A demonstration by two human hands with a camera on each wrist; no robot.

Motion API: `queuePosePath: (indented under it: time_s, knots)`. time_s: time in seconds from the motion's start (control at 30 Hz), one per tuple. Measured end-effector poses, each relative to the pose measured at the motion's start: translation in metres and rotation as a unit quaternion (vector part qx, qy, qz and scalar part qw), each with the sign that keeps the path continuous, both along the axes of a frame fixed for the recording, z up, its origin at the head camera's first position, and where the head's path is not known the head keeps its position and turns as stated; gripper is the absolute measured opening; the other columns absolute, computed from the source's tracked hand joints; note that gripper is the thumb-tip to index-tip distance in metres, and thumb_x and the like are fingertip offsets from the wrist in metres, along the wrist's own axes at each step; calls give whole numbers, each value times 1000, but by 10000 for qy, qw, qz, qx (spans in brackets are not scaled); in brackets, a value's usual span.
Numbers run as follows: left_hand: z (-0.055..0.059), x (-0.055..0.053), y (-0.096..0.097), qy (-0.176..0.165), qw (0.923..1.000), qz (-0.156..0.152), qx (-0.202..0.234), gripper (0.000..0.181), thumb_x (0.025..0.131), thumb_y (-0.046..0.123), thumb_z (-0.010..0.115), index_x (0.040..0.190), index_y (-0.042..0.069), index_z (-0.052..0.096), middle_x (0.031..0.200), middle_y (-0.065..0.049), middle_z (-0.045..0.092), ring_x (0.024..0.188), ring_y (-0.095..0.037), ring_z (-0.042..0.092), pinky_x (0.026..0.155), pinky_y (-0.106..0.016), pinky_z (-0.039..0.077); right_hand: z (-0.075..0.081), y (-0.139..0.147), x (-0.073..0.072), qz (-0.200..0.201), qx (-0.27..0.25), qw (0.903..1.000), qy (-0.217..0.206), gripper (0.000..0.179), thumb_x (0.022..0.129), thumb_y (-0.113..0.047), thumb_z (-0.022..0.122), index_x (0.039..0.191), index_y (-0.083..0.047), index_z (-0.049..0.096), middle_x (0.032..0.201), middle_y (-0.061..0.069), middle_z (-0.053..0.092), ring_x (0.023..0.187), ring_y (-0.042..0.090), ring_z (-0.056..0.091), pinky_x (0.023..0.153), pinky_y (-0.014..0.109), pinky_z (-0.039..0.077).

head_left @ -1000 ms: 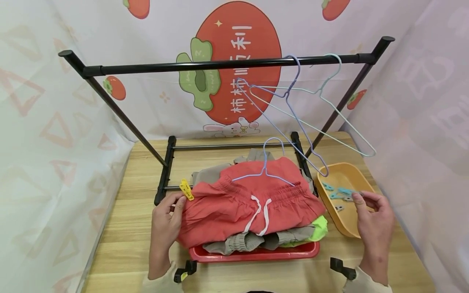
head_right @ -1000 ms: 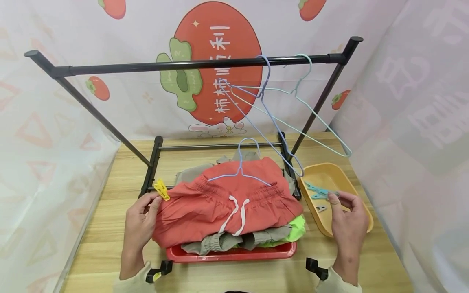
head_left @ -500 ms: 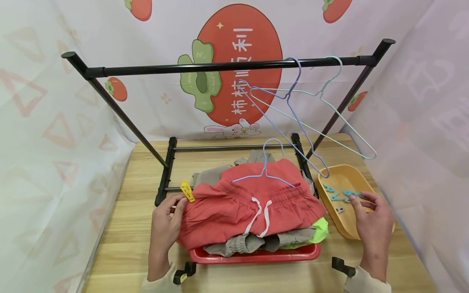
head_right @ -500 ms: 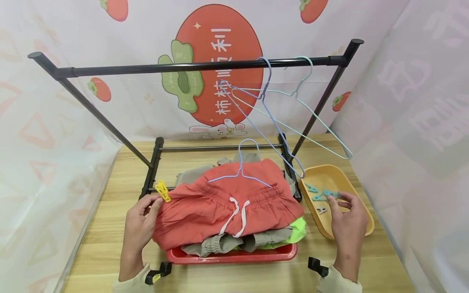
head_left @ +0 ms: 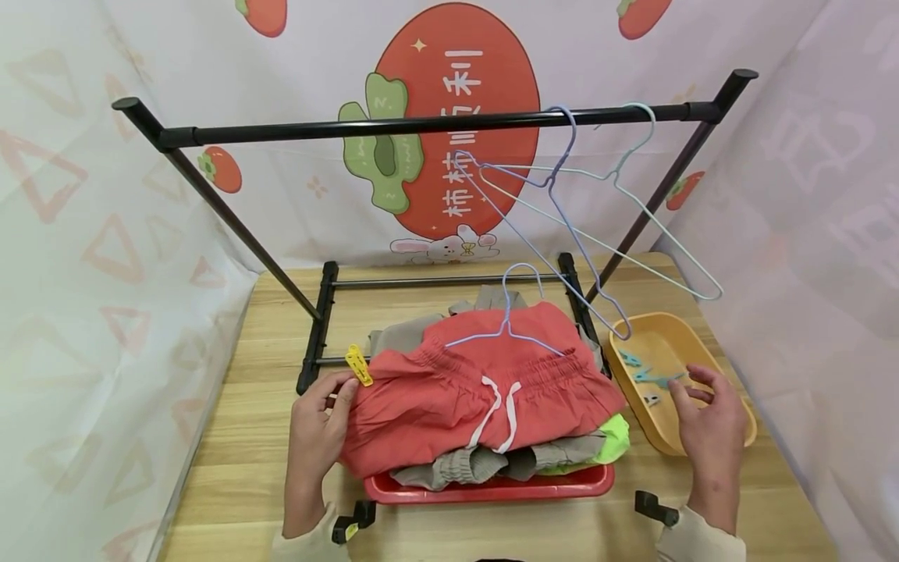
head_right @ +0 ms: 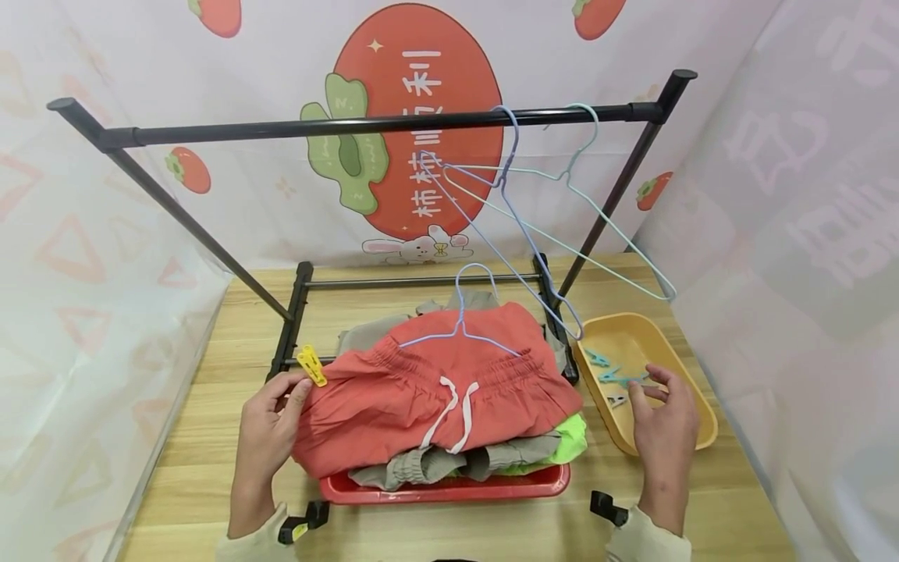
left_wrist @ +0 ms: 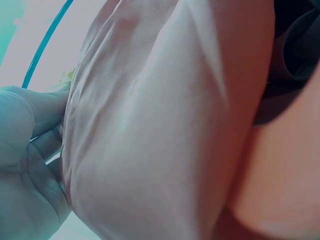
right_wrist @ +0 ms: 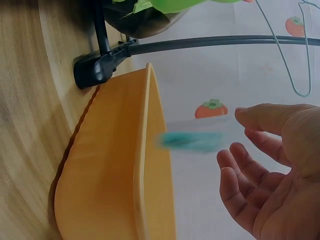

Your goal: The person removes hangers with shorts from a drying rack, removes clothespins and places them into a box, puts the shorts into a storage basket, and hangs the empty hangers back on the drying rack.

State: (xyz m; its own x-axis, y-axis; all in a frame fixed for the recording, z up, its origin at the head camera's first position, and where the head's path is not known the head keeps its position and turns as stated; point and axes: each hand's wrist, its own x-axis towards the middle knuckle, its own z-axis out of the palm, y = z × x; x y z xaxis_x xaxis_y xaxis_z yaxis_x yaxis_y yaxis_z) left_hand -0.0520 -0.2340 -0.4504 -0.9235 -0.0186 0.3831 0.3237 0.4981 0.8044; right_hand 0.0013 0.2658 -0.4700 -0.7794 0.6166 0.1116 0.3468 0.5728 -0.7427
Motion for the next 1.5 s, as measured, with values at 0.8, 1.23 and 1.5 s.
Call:
queuePosePath:
  time_s: [0.8,1.23,1.5]
  knots:
    - [3,1,-2,-192,9997,35,-142,9,98,2,69,104,1,75,98,-6,72,86,-15,61,70,-15,49,29,-63,-8,1868,-260,9678,1667,14,93,5,73,105,-1,76,94,9,73,77,4,61,67,11,48]
    - [1,2,-2,-464,9983,-158,-315,11,101,6,66,106,7,76,101,1,71,87,-15,61,72,-24,52,58,-140,-26,3789,-646,9016,1986,20,96,3,69,113,-8,73,107,0,70,91,12,62,78,21,52]
    - [4,1,-2,-335,9984,-39,-446,8,99,5,69,103,6,76,98,0,71,86,-14,61,70,-23,52,78,-201,-54,5130,-805,8350,1821,15,103,-13,65,115,-10,72,98,-6,65,79,11,59,66,29,52]
